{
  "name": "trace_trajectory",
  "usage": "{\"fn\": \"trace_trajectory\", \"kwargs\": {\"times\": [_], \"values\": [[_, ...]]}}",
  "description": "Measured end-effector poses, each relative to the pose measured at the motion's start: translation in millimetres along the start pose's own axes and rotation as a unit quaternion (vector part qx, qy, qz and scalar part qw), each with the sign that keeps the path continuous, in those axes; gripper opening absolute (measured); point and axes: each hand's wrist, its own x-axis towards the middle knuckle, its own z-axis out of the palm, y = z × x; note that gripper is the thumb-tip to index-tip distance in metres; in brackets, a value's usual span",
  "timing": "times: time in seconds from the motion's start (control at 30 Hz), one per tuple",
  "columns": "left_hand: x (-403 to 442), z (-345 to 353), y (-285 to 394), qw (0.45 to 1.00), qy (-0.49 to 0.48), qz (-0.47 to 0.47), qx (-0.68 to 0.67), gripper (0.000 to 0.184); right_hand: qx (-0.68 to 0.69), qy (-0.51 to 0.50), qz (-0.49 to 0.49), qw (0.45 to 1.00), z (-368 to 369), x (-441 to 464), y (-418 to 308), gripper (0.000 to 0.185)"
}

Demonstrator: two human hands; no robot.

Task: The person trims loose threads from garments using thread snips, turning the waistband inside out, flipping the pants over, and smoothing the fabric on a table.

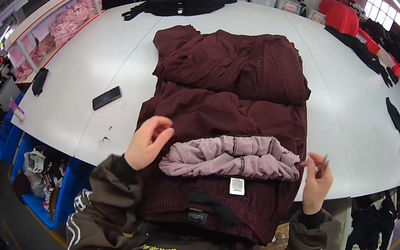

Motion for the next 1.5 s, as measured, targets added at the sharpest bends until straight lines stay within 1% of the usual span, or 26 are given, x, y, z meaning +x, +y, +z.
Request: {"fn": "trace_trajectory", "kwargs": {"times": [0.07, 0.1, 0.13, 0.2, 0.23, 0.3, 0.33, 0.4, 0.43, 0.47, 0.5, 0.53, 0.57, 0.6, 0.63, 0.7, 0.8, 0.83, 0.9, 1.0, 1.07, 1.13, 1.17, 1.23, 1.4, 1.5], "values": [[16.0, 11.1, 24.3, 0.949, -0.089, 0.194, 0.234, 0.028, 0.051, -0.217, -0.028, 0.975, 22.9, -2.6, -38.0, 0.019], [26.1, 12.6, 26.5, 0.947, -0.091, 0.198, 0.235, 0.028, 0.011, -0.293, -0.071, 0.953, 37.2, -1.2, -48.1, 0.019], [36.7, 15.2, 23.3, 0.973, -0.128, 0.156, 0.114, 0.031, -0.031, -0.368, -0.114, 0.922, 51.1, -0.8, -57.8, 0.019], [62.1, 22.0, 9.5, 0.969, -0.197, 0.065, -0.133, 0.036, 0.006, -0.372, -0.201, 0.906, 87.3, -6.0, -41.9, 0.022], [76.9, 25.4, 2.8, 0.94, -0.229, 0.018, -0.253, 0.039, 0.017, -0.383, -0.224, 0.896, 99.0, -4.4, -29.0, 0.023], [111.4, 33.8, -0.6, 0.83, -0.292, -0.076, -0.47, 0.044, 0.013, -0.417, -0.109, 0.902, 109.8, 5.5, -17.5, 0.027], [124.8, 40.2, 2.0, 0.749, -0.318, -0.129, -0.567, 0.047, 0.008, -0.409, -0.109, 0.906, 119.4, 16.3, -8.7, 0.027], [139.6, 47.0, 14.4, 0.765, -0.289, -0.14, -0.559, 0.048, -0.046, -0.12, -0.297, 0.946, 135.2, 42.6, 9.4, 0.032], [141.0, 49.5, 9.3, 0.757, -0.3, -0.141, -0.563, 0.048, -0.062, -0.129, -0.248, 0.958, 133.3, 49.6, 15.8, 0.035], [143.0, 48.6, 1.5, 0.925, -0.203, -0.059, -0.316, 0.039, -0.076, -0.131, -0.202, 0.968, 131.0, 59.9, 18.0, 0.038], [149.4, 49.7, -4.5, 0.995, -0.086, 0.038, -0.04, 0.03, 0.0, -0.23, -0.033, 0.973, 126.1, 71.4, 17.4, 0.037], [163.6, 60.7, -9.4, 0.963, 0.038, 0.14, 0.229, 0.021, 0.025, -0.201, -0.053, 0.978, 131.6, 80.3, 26.4, 0.033], [168.4, 65.5, 14.2, 0.962, 0.057, 0.218, 0.154, 0.015, 0.044, -0.166, -0.066, 0.983, 142.0, 85.0, 39.9, 0.029], [172.3, 73.4, 43.4, 0.969, 0.005, 0.246, -0.008, 0.013, 0.019, -0.136, -0.083, 0.987, 149.6, 90.3, 46.5, 0.027], [156.8, 84.8, 96.7, 0.975, -0.054, 0.18, -0.116, 0.011, 0.044, -0.136, 0.013, 0.99, 156.7, 94.0, 40.5, 0.026], [150.2, 102.8, 160.8, 0.939, -0.087, 0.292, -0.162, 0.021, 0.005, -0.055, -0.038, 0.998, 196.2, 105.3, 76.9, 0.022], [160.7, 103.4, 208.2, 0.827, -0.134, 0.524, -0.151, 0.033, 0.085, -0.119, 0.061, 0.987, 236.4, 87.2, 149.3, 0.014], [159.8, 99.4, 212.0, 0.825, -0.081, 0.541, -0.139, 0.031, 0.061, -0.106, 0.015, 0.992, 238.7, 82.3, 156.7, 0.014], [136.0, 96.9, 167.7, 0.817, -0.101, 0.533, -0.193, 0.031, 0.174, -0.119, 0.086, 0.974, 226.5, 81.9, 127.8, 0.016], [115.4, 117.6, 122.0, 0.802, -0.128, 0.508, -0.288, 0.033, 0.175, -0.122, 0.105, 0.971, 225.4, 83.7, 127.5, 0.016], [103.6, 163.2, 128.1, 0.809, -0.255, 0.317, -0.425, 0.018, 0.177, -0.142, 0.115, 0.967, 226.8, 85.9, 134.4, 0.016], [99.5, 189.0, 125.4, 0.761, -0.345, 0.111, -0.537, 0.011, 0.182, -0.152, 0.133, 0.962, 225.6, 84.3, 137.6, 0.016], [104.0, 189.7, 116.4, 0.766, -0.329, 0.109, -0.542, 0.011, 0.197, -0.152, 0.137, 0.959, 225.0, 85.9, 136.7, 0.016], [110.8, 185.7, 102.0, 0.709, -0.385, 0.16, -0.568, 0.009, 0.236, -0.144, 0.139, 0.951, 225.5, 86.7, 130.0, 0.017], [120.0, 166.2, 95.7, 0.521, -0.542, 0.313, -0.581, 0.043, 0.197, -0.165, 0.149, 0.955, 218.8, 86.7, 121.9, 0.018], [115.0, 158.3, 103.7, 0.531, -0.473, 0.379, -0.592, 0.026, 0.199, -0.166, 0.132, 0.957, 219.0, 87.3, 120.1, 0.017]]}}
